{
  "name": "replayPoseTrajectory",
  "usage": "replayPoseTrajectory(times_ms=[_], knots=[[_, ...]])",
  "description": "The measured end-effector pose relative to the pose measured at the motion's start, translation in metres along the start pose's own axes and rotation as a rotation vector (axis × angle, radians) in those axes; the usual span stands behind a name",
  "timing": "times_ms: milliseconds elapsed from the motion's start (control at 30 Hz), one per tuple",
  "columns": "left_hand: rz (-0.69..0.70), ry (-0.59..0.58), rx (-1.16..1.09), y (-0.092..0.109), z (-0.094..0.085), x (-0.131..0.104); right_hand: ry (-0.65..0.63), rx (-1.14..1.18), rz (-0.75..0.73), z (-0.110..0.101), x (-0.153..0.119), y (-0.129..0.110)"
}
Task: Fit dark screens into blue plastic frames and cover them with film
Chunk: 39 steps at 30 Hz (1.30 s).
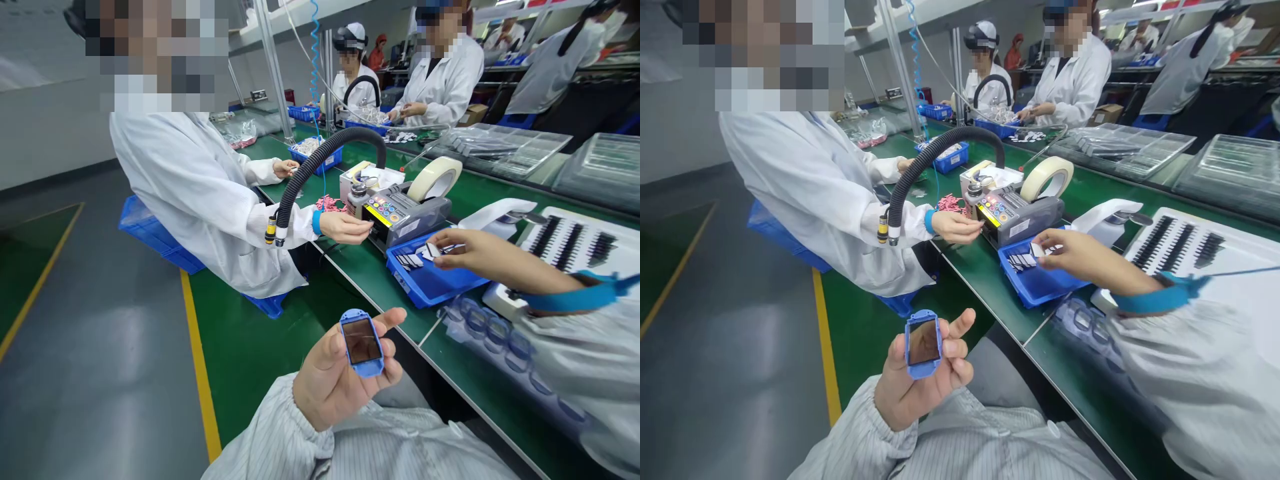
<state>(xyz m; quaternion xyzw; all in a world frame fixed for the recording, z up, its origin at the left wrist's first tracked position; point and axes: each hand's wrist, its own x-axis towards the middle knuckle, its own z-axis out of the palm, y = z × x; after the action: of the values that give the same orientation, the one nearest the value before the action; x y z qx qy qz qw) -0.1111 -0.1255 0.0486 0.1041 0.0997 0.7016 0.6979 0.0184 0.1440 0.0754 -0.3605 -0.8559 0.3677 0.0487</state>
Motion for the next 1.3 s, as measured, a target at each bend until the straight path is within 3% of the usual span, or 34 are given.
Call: replayPoseTrajectory(times_ms=[200, 333, 467, 533, 633, 733, 800, 1000, 1300], knots=[[-0.032, 0.037, 0.021, -0.003, 0.000, 0.001, -0.098, 0.467, -0.122, 0.007, -0.044, -0.037], [-0.034, 0.048, 0.029, -0.003, -0.001, 0.000, -0.045, 0.765, -0.086, 0.020, -0.053, -0.048], [-0.004, 0.069, 0.075, -0.004, -0.002, 0.000, 0.049, 0.584, -0.152, 0.025, -0.067, -0.065], [0.010, 0.082, 0.101, -0.005, -0.001, 0.001, 0.018, 0.508, -0.217, 0.026, -0.078, -0.076], [0.012, 0.055, 0.144, -0.006, 0.000, 0.004, -0.044, 0.312, -0.391, 0.030, -0.092, -0.092], [0.006, 0.006, 0.180, -0.006, 0.000, 0.005, 0.038, 0.069, -0.608, 0.035, -0.101, -0.102], [-0.011, -0.022, 0.188, -0.005, -0.001, 0.005, 0.068, -0.004, -0.669, 0.037, -0.104, -0.106], [-0.007, -0.038, 0.243, -0.006, -0.008, 0.002, 0.046, 0.011, -0.619, 0.042, -0.109, -0.110], [-0.004, -0.140, 0.272, -0.013, -0.008, 0.009, 0.145, 0.019, -0.526, 0.050, -0.115, -0.105]])
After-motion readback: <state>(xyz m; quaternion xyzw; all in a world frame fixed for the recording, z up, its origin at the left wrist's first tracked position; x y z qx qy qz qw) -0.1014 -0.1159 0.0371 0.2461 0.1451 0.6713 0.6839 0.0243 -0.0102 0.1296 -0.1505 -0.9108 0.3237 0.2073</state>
